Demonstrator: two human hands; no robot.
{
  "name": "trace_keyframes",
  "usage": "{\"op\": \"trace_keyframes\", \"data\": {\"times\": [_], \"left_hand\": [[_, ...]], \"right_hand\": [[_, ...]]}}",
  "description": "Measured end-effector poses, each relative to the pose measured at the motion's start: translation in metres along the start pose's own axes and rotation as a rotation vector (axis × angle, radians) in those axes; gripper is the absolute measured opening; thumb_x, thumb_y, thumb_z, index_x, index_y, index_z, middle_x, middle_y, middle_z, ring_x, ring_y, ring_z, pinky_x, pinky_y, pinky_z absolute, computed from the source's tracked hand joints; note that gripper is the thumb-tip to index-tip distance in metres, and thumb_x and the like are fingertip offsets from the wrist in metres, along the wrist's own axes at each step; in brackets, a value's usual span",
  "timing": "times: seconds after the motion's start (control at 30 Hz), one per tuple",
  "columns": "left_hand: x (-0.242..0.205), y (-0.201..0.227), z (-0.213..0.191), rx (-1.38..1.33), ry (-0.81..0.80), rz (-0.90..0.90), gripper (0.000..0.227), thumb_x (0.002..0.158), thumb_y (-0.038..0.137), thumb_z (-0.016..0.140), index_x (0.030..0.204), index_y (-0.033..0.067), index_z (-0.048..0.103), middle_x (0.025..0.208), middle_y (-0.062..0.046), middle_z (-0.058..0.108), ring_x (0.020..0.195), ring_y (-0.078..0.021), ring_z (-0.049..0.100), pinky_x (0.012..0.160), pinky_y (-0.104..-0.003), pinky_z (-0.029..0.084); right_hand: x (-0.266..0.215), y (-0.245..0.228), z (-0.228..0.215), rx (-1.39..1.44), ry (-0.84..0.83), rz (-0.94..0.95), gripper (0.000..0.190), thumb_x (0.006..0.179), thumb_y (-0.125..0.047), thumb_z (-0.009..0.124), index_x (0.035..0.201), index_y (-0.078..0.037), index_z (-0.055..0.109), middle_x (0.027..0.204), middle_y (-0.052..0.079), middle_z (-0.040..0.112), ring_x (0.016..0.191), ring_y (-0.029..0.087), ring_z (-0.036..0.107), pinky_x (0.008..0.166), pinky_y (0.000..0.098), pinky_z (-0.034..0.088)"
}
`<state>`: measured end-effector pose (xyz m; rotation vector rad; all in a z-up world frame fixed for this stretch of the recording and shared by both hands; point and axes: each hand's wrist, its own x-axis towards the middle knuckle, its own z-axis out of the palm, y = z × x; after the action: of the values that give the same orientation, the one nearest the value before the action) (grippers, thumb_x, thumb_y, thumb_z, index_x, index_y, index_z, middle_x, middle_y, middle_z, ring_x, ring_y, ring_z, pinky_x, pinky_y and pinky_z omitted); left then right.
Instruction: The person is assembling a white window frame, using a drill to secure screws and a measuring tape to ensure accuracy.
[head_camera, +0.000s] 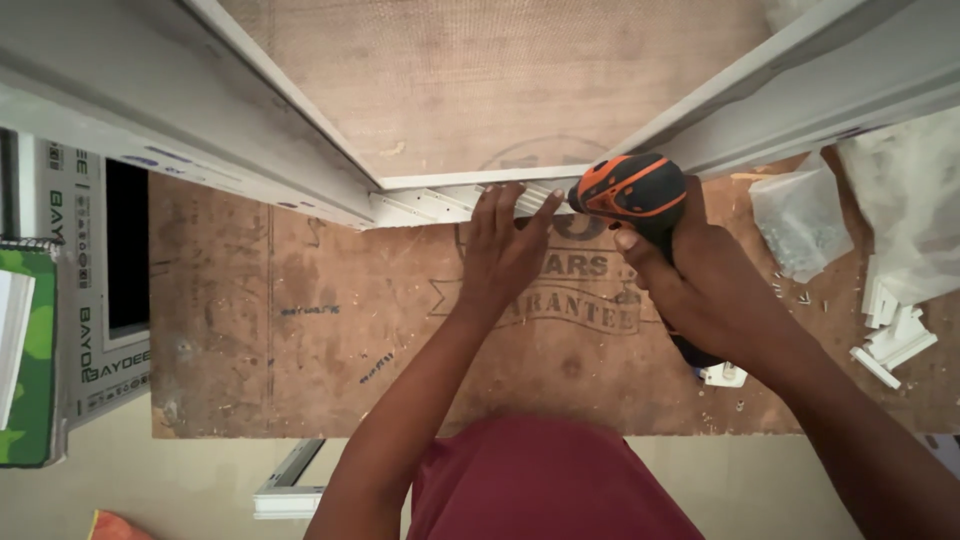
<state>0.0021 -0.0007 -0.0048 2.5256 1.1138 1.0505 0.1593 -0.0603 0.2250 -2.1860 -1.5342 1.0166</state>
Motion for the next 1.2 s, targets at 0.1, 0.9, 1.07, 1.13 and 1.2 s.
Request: {"op": "trace_keyframes", "data": {"times": [0.1, 0.9, 1.07, 1.13, 1.2], "left_hand": [[0.000, 0.001, 0.000, 0.017, 0.006, -0.004, 0.053, 0.092, 0.014, 0.073, 0.143, 0.0233, 0.061, 0.137, -0.016, 0.047, 0.132, -0.0379, 0.046, 0.116, -0.053, 0.041], [-0.002, -0.001, 0.002, 0.037, -0.040, -0.040, 0.060, 0.091, 0.014, 0.071, 0.147, 0.0304, 0.058, 0.138, -0.012, 0.047, 0.133, -0.0345, 0.043, 0.120, -0.051, 0.037], [-0.004, -0.001, 0.003, 0.029, -0.035, -0.040, 0.061, 0.092, 0.013, 0.071, 0.149, 0.0311, 0.057, 0.138, -0.011, 0.047, 0.134, -0.0346, 0.042, 0.118, -0.050, 0.037], [-0.003, 0.000, 0.002, 0.036, -0.045, -0.060, 0.062, 0.089, 0.014, 0.071, 0.147, 0.0320, 0.057, 0.138, -0.010, 0.048, 0.133, -0.0351, 0.042, 0.116, -0.051, 0.037], [-0.001, 0.001, 0.000, 0.040, -0.052, -0.059, 0.062, 0.089, 0.014, 0.071, 0.147, 0.0318, 0.057, 0.138, -0.010, 0.047, 0.133, -0.0349, 0.042, 0.116, -0.051, 0.037]], "right_hand": [[0.001, -0.004, -0.002, -0.004, -0.008, 0.020, 0.051, 0.101, -0.031, 0.051, 0.135, 0.001, 0.032, 0.078, 0.016, 0.070, 0.071, 0.031, 0.072, 0.063, 0.0430, 0.054], [0.005, 0.004, -0.002, -0.032, -0.031, 0.053, 0.058, 0.100, -0.037, 0.048, 0.139, 0.002, 0.028, 0.078, 0.019, 0.070, 0.073, 0.034, 0.074, 0.066, 0.0446, 0.056], [0.007, 0.005, -0.002, -0.029, -0.044, 0.067, 0.059, 0.100, -0.038, 0.048, 0.139, 0.002, 0.028, 0.078, 0.019, 0.070, 0.071, 0.034, 0.074, 0.063, 0.0445, 0.056], [0.007, 0.008, -0.002, -0.064, -0.027, 0.003, 0.056, 0.101, -0.036, 0.049, 0.137, 0.002, 0.030, 0.075, 0.018, 0.070, 0.071, 0.033, 0.073, 0.064, 0.0437, 0.055], [0.008, 0.003, -0.003, -0.044, -0.029, 0.022, 0.056, 0.100, -0.036, 0.049, 0.136, 0.002, 0.031, 0.075, 0.018, 0.070, 0.069, 0.033, 0.073, 0.062, 0.0440, 0.055]]}}
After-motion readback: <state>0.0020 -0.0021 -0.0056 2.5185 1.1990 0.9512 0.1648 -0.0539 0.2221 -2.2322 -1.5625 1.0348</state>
